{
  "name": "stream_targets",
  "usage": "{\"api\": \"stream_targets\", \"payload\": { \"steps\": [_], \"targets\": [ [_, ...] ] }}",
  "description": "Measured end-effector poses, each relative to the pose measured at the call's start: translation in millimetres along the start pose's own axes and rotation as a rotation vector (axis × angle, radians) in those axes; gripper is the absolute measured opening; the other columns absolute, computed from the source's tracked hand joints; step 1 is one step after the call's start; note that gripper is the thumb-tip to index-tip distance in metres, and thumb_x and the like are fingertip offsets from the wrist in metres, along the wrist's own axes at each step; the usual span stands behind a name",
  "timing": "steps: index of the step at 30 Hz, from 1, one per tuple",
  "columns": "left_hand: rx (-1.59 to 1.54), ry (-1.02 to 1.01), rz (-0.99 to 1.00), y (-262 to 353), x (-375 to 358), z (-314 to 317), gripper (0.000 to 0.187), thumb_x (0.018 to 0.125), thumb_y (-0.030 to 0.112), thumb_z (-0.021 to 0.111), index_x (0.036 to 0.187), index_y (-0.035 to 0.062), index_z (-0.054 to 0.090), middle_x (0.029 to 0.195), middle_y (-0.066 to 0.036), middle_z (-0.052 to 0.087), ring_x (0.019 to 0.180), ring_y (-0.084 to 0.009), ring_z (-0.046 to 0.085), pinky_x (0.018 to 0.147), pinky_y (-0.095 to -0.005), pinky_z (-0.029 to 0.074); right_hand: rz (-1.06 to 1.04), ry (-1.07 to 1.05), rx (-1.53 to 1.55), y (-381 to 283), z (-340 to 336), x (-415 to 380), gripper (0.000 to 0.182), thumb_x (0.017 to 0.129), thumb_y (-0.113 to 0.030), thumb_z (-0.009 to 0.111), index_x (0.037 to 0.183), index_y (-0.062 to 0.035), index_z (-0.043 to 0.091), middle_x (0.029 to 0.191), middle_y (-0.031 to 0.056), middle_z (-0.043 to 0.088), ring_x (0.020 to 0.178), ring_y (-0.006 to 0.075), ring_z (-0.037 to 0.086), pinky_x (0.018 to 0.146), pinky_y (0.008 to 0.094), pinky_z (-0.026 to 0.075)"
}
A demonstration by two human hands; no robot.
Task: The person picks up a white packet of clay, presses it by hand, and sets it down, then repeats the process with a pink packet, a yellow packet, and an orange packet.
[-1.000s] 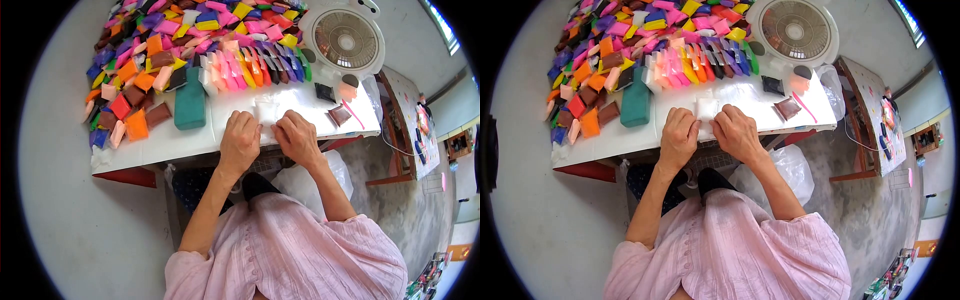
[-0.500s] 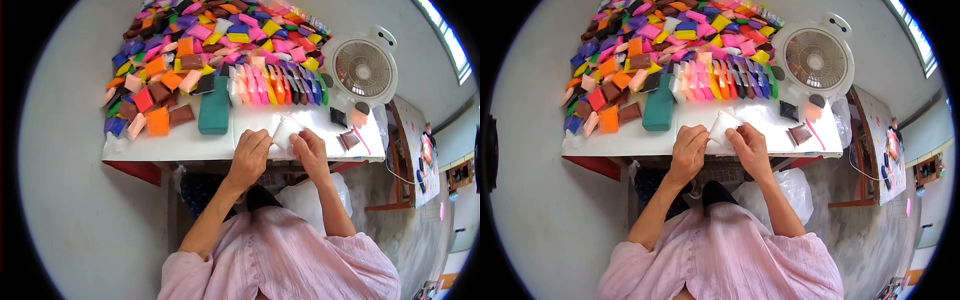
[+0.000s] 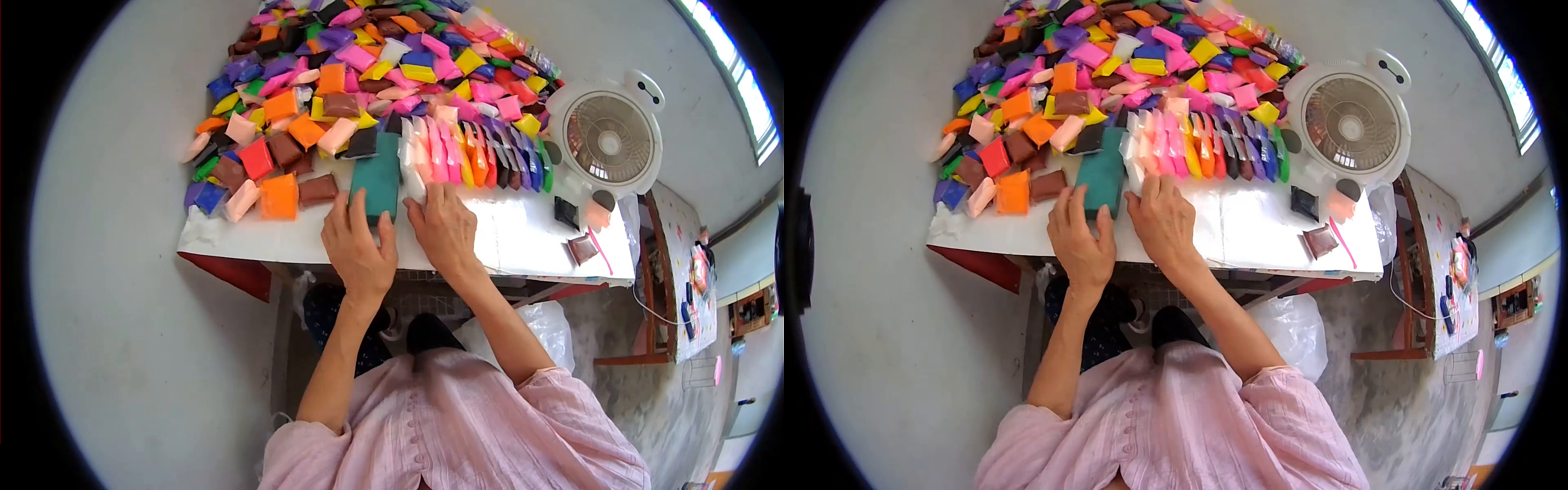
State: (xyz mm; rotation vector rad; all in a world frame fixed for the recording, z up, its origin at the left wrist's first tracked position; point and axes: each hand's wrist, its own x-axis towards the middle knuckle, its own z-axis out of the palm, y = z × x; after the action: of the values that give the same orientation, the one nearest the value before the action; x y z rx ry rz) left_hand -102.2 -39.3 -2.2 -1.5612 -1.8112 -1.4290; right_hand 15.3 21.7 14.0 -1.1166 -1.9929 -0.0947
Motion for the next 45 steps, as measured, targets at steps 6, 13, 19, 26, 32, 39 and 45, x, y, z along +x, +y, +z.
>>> {"api": "stream_targets", "payload": {
  "steps": [6,13,19,26,32,39,45],
  "targets": [
    [0.036,-0.042,0.001,-1.2,-1.2,1.5,0.040,0.087,0.022,0.059,0.120,-0.0004,0.054,0.124,-0.022,0.050,0.105,-0.0394,0.050,0.088,-0.0461,0.039,-0.063,-0.147,-0.010,-5.8,-10.1,-5.6,0.036,0.078,-0.016,0.067,0.106,0.0018,0.051,0.089,0.0140,0.054,0.084,0.0307,0.060,0.059,0.0388,0.051],
    [0.051,-0.036,0.031,-4.0,-2.1,2.9,0.043,0.084,0.023,0.061,0.119,-0.0016,0.053,0.124,-0.024,0.048,0.103,-0.0394,0.050,0.085,-0.0466,0.041,-0.050,-0.131,-0.067,-3.3,6.2,-1.8,0.041,0.080,-0.014,0.065,0.115,0.0021,0.051,0.090,0.0146,0.055,0.083,0.0314,0.061,0.060,0.0406,0.052],
    [0.048,-0.044,0.006,-0.8,-1.2,-0.8,0.042,0.085,0.021,0.060,0.120,-0.0012,0.054,0.125,-0.022,0.049,0.105,-0.0394,0.049,0.087,-0.0458,0.040,-0.015,-0.085,-0.025,-4.7,4.4,-2.6,0.042,0.080,-0.012,0.065,0.119,-0.0013,0.054,0.087,0.0144,0.057,0.076,0.0328,0.061,0.063,0.0424,0.050],
    [-0.003,-0.055,-0.030,-1.2,-4.1,-7.0,0.041,0.085,0.018,0.060,0.121,-0.0017,0.052,0.127,-0.022,0.048,0.110,-0.0404,0.048,0.091,-0.0472,0.039,0.033,-0.118,0.047,1.1,-8.1,-20.2,0.031,0.081,-0.013,0.067,0.106,0.0005,0.055,0.089,0.0164,0.057,0.078,0.0326,0.061,0.062,0.0419,0.049],
    [-0.252,0.040,-0.066,-18.8,4.8,-24.9,0.032,0.085,0.006,0.058,0.115,-0.0036,0.053,0.121,-0.024,0.049,0.108,-0.0417,0.049,0.093,-0.0457,0.041,0.033,-0.084,0.229,-0.9,-18.3,-25.9,0.013,0.081,-0.008,0.067,0.089,-0.0022,0.060,0.077,0.0111,0.056,0.061,0.0257,0.059,0.057,0.0385,0.046],
    [0.007,0.159,-0.083,-67.0,42.2,-50.7,0.024,0.081,-0.002,0.057,0.104,0.0000,0.060,0.102,-0.016,0.060,0.099,-0.0338,0.054,0.088,-0.0426,0.043,0.009,-0.080,0.207,-4.2,-19.0,-25.2,0.008,0.081,-0.006,0.065,0.086,-0.0028,0.060,0.076,0.0110,0.056,0.061,0.0268,0.058,0.056,0.0395,0.045],
    [0.515,0.035,-0.115,-117.6,55.1,-88.1,0.034,0.073,0.000,0.061,0.107,0.0044,0.061,0.108,-0.010,0.060,0.101,-0.0308,0.051,0.087,-0.0433,0.041,-0.031,-0.081,0.192,-3.1,-17.8,-26.3,0.006,0.082,-0.006,0.063,0.086,-0.0033,0.060,0.077,0.0118,0.055,0.063,0.0309,0.058,0.056,0.0407,0.045]
  ]
}}
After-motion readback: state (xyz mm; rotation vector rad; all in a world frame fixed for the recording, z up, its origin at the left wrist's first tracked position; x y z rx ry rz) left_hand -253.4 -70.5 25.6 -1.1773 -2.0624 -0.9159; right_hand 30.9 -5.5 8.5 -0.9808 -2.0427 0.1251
